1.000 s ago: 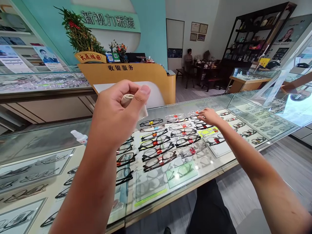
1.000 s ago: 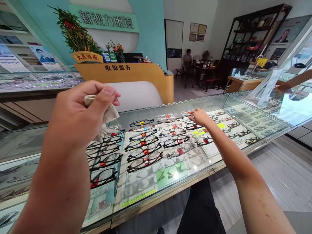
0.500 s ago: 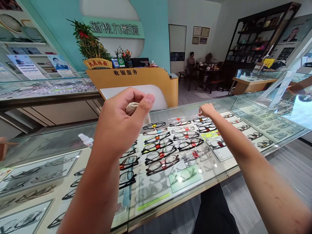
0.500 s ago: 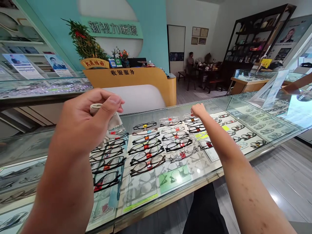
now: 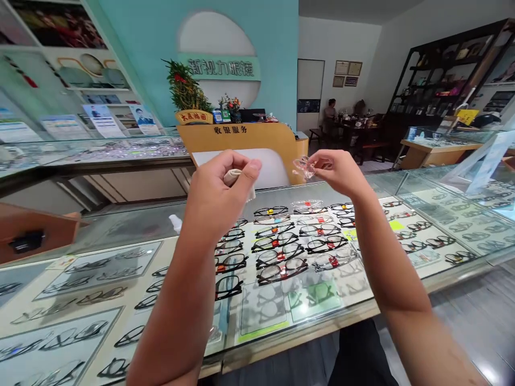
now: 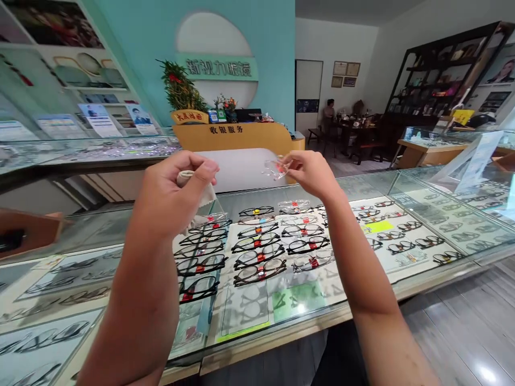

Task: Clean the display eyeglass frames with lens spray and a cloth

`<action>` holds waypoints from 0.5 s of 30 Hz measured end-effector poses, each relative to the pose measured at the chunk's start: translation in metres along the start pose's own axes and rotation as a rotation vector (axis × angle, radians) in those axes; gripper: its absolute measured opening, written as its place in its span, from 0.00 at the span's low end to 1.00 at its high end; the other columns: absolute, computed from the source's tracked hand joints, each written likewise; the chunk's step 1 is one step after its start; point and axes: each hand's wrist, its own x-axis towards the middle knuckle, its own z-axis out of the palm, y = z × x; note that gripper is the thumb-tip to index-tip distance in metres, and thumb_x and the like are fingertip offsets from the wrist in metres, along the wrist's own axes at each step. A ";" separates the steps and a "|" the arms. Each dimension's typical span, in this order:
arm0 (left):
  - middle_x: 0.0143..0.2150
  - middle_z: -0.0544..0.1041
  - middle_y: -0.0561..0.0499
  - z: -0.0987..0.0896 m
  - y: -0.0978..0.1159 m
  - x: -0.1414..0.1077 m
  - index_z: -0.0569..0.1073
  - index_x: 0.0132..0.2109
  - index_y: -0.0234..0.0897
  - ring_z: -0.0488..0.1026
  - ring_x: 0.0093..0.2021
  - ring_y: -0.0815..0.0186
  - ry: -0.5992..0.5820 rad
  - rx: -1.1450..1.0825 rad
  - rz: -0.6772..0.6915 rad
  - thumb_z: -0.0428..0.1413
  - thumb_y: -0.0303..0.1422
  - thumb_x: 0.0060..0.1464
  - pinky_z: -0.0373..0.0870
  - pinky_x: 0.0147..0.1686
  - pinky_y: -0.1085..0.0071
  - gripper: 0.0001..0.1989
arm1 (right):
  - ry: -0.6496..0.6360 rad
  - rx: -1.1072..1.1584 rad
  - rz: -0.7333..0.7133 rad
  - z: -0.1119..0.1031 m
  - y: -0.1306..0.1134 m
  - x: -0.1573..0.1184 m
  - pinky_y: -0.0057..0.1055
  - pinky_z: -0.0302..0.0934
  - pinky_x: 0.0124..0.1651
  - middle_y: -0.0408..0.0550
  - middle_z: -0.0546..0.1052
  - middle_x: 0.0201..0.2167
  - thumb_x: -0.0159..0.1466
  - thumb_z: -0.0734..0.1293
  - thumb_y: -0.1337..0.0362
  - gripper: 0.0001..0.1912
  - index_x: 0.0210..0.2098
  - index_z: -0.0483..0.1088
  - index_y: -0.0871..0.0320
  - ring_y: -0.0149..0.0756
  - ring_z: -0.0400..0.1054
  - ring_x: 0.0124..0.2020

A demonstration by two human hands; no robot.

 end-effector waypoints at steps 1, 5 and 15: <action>0.21 0.70 0.56 -0.004 -0.002 0.001 0.75 0.35 0.42 0.59 0.18 0.69 0.023 0.013 -0.003 0.61 0.48 0.63 0.54 0.20 0.68 0.15 | -0.003 0.081 -0.056 0.005 -0.024 -0.001 0.34 0.65 0.43 0.46 0.84 0.35 0.65 0.72 0.64 0.05 0.40 0.82 0.55 0.37 0.76 0.37; 0.24 0.74 0.53 -0.022 -0.013 0.007 0.80 0.34 0.40 0.64 0.22 0.68 0.037 0.053 0.002 0.62 0.48 0.62 0.57 0.23 0.70 0.16 | -0.003 0.208 -0.219 0.023 -0.092 -0.008 0.38 0.67 0.47 0.45 0.83 0.37 0.69 0.69 0.63 0.07 0.42 0.81 0.51 0.40 0.76 0.39; 0.39 0.86 0.48 -0.030 -0.025 0.017 0.87 0.42 0.42 0.77 0.36 0.63 -0.206 -0.116 -0.014 0.65 0.44 0.61 0.72 0.35 0.68 0.12 | -0.054 0.097 -0.311 0.034 -0.102 -0.016 0.40 0.64 0.43 0.45 0.86 0.44 0.73 0.67 0.65 0.12 0.49 0.82 0.46 0.44 0.77 0.40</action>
